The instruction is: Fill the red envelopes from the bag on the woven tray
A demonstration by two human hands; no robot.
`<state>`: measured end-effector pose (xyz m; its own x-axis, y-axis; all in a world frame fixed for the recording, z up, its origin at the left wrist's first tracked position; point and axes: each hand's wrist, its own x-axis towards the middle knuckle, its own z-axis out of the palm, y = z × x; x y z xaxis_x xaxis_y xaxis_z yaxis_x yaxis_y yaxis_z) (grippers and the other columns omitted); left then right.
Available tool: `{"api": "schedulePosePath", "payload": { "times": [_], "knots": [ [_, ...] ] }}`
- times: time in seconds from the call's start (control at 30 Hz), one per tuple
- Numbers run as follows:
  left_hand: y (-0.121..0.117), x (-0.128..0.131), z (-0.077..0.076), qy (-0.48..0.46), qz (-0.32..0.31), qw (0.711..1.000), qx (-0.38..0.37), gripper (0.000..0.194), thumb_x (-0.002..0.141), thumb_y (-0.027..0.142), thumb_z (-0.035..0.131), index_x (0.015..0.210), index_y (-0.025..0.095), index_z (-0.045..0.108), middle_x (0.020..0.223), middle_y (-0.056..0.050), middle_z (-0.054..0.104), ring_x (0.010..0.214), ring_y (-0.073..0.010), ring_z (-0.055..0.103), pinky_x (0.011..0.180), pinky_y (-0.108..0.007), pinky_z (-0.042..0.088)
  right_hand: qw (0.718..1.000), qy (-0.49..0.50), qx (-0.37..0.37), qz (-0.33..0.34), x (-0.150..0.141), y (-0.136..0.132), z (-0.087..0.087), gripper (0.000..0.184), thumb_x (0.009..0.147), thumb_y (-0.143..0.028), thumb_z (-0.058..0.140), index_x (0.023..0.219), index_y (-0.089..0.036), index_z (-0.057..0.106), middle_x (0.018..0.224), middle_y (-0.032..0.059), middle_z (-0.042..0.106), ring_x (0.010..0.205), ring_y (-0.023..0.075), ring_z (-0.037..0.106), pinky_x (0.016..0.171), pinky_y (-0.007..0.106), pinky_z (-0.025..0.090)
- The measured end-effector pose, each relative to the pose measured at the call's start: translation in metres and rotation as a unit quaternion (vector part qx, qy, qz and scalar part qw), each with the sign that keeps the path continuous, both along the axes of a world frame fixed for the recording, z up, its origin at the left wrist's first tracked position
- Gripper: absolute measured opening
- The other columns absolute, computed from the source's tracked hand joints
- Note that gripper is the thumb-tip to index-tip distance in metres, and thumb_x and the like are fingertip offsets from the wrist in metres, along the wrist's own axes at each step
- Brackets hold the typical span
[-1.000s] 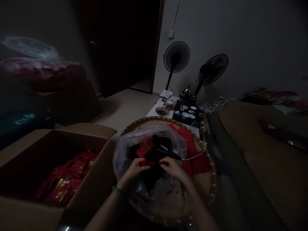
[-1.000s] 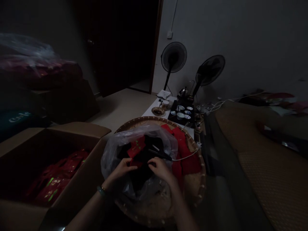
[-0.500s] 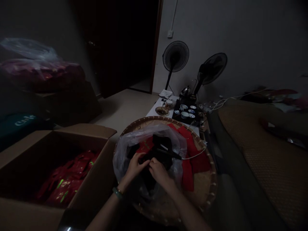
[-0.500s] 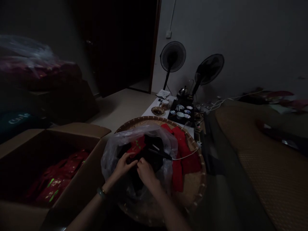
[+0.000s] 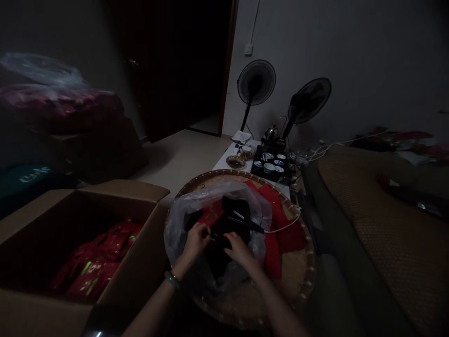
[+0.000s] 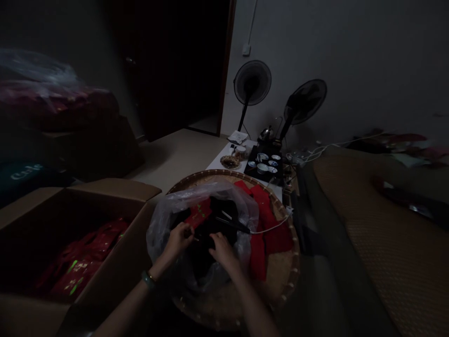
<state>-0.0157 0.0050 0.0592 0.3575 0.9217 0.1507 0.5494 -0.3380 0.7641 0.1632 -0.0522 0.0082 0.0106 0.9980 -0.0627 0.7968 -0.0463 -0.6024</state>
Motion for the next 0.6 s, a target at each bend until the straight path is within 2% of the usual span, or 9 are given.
{"api": "schedulePosePath", "payload": {
  "times": [0.07, 0.13, 0.37, 0.5, 0.6],
  "knots": [
    [0.0, 0.0, 0.0, -0.008, -0.008, 1.0, -0.009, 0.022, 0.061, 0.001, 0.05, 0.069, 0.017, 0.063, 0.076, 0.0, 0.053, 0.067, -0.0112, 0.053, 0.062, -0.021, 0.041, 0.997, -0.067, -0.027, 0.008, -0.005, -0.003, -0.005, 0.055, 0.061, -0.008, 0.062, 0.113, -0.021, 0.052, 0.108, 0.0078, 0.055, 0.102, 0.0237, 0.053, 0.086, 0.034, 0.041],
    [0.0, -0.001, -0.001, -0.006, -0.011, 1.0, -0.014, 0.024, 0.063, 0.001, 0.051, 0.073, 0.017, 0.067, 0.079, -0.001, 0.055, 0.07, -0.012, 0.055, 0.065, -0.023, 0.043, 0.993, -0.108, -0.04, -0.004, -0.011, -0.003, -0.006, 0.051, 0.064, -0.009, 0.06, 0.112, -0.021, 0.051, 0.105, 0.008, 0.055, 0.099, 0.0239, 0.054, 0.082, 0.034, 0.042],
    [0.007, -0.005, 0.0, 0.056, -0.055, 0.996, -0.043, 0.035, 0.061, 0.002, 0.055, 0.089, 0.018, 0.069, 0.083, -0.003, 0.059, 0.078, -0.0147, 0.057, 0.073, -0.025, 0.044, 0.989, -0.145, -0.03, -0.013, -0.02, 0.002, -0.006, 0.042, 0.064, -0.01, 0.059, 0.104, -0.022, 0.054, 0.101, 0.0066, 0.058, 0.095, 0.0221, 0.056, 0.074, 0.03, 0.043],
    [0.009, -0.007, 0.003, 0.062, -0.078, 0.994, -0.052, 0.041, 0.058, 0.002, 0.055, 0.093, 0.018, 0.069, 0.086, -0.003, 0.06, 0.08, -0.0159, 0.057, 0.075, -0.025, 0.044, 0.998, -0.024, 0.008, -0.052, -0.007, 0.004, -0.01, 0.028, 0.065, -0.01, 0.053, 0.091, -0.021, 0.06, 0.087, 0.0035, 0.064, 0.082, 0.0184, 0.06, 0.07, 0.028, 0.044],
    [0.008, -0.008, 0.006, 0.065, -0.088, 0.992, -0.061, 0.042, 0.057, 0.002, 0.055, 0.093, 0.018, 0.069, 0.084, -0.003, 0.06, 0.077, -0.0157, 0.057, 0.072, -0.024, 0.044, 0.988, 0.112, 0.044, -0.094, 0.005, 0.006, -0.003, 0.023, 0.067, -0.017, 0.053, 0.088, -0.019, 0.062, 0.077, 0.0012, 0.065, 0.067, 0.0155, 0.06, 0.062, 0.026, 0.045]
  ]
}}
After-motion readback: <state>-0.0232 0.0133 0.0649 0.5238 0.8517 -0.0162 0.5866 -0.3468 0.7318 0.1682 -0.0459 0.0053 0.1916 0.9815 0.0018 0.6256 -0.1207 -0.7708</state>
